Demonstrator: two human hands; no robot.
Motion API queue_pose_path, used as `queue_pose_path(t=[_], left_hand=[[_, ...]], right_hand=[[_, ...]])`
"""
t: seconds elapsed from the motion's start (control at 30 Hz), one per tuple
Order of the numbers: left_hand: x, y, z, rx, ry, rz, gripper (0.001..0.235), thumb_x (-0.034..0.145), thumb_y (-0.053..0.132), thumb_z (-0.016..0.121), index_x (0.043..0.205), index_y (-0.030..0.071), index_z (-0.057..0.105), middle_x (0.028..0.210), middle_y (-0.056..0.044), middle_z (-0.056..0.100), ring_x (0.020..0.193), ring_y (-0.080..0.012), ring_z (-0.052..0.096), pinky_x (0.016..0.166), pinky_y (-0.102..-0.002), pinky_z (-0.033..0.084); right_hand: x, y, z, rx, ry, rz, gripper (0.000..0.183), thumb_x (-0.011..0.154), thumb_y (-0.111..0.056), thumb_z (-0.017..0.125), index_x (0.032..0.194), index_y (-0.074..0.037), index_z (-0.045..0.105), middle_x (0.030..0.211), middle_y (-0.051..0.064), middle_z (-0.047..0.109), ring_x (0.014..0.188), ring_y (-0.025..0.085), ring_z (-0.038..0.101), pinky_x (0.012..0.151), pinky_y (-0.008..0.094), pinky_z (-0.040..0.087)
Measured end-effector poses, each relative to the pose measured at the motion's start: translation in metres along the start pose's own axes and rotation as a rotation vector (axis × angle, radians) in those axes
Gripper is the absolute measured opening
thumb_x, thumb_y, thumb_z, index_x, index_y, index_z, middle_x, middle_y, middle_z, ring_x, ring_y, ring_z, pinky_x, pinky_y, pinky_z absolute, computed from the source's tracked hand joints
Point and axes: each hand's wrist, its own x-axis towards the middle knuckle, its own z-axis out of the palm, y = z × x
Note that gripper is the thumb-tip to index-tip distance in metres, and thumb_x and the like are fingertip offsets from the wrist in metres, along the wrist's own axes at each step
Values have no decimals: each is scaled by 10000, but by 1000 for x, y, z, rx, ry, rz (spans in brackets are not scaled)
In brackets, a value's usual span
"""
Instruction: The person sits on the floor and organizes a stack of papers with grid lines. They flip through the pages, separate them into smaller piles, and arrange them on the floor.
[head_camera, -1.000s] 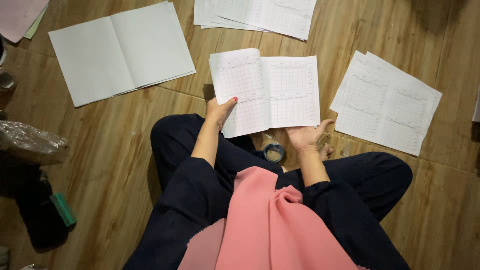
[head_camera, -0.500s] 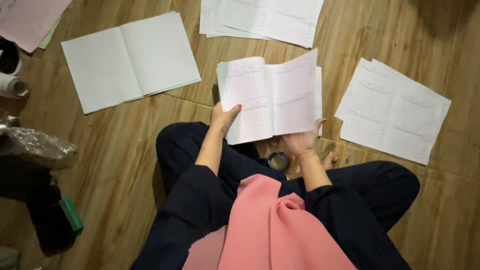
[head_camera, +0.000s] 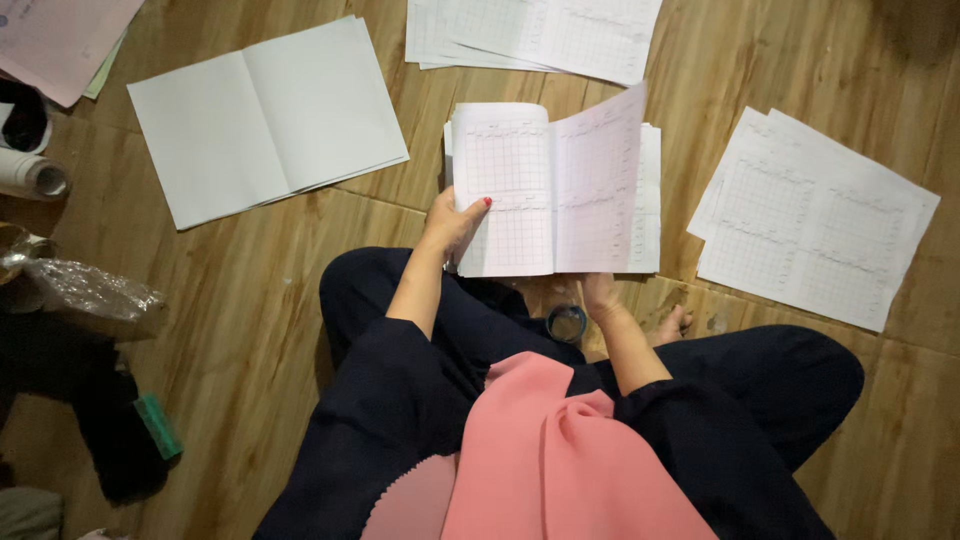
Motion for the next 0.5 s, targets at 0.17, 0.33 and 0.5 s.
queue_pose_path(t=[0.17, 0.33, 0.5], left_hand=[[3, -12, 4, -77, -12, 10, 328, 701, 293, 758, 931, 110, 612, 763, -55, 609, 718, -168, 558, 611, -311, 471], [13, -16, -6, -128, -77, 137, 274, 757, 129, 658, 1015, 74, 584, 857, -118, 629, 806, -213, 574, 713, -358, 475], [-74, 97, -7, -290, 7, -292, 1006, 669, 818, 204, 1281, 63, 464, 1340, -192, 415, 1272, -327, 349, 1065, -392, 265]], right_hand=[[-1, -27, -4, -270, -66, -273, 531, 892, -404, 335, 1231, 1, 388, 1230, 242, 414, 1214, 340, 336, 1085, 443, 180], [-8, -124, -15, -200, -210, -167, 712, 836, -665, 183, 1438, -294, 100, 1480, 121, 61, 1249, 433, 291, 912, 560, 345], [-14, -139, -7, -384, -169, -102, 675, 873, -536, 395, 1436, -333, 83, 1478, 135, 22, 1241, 395, 327, 862, 500, 365]])
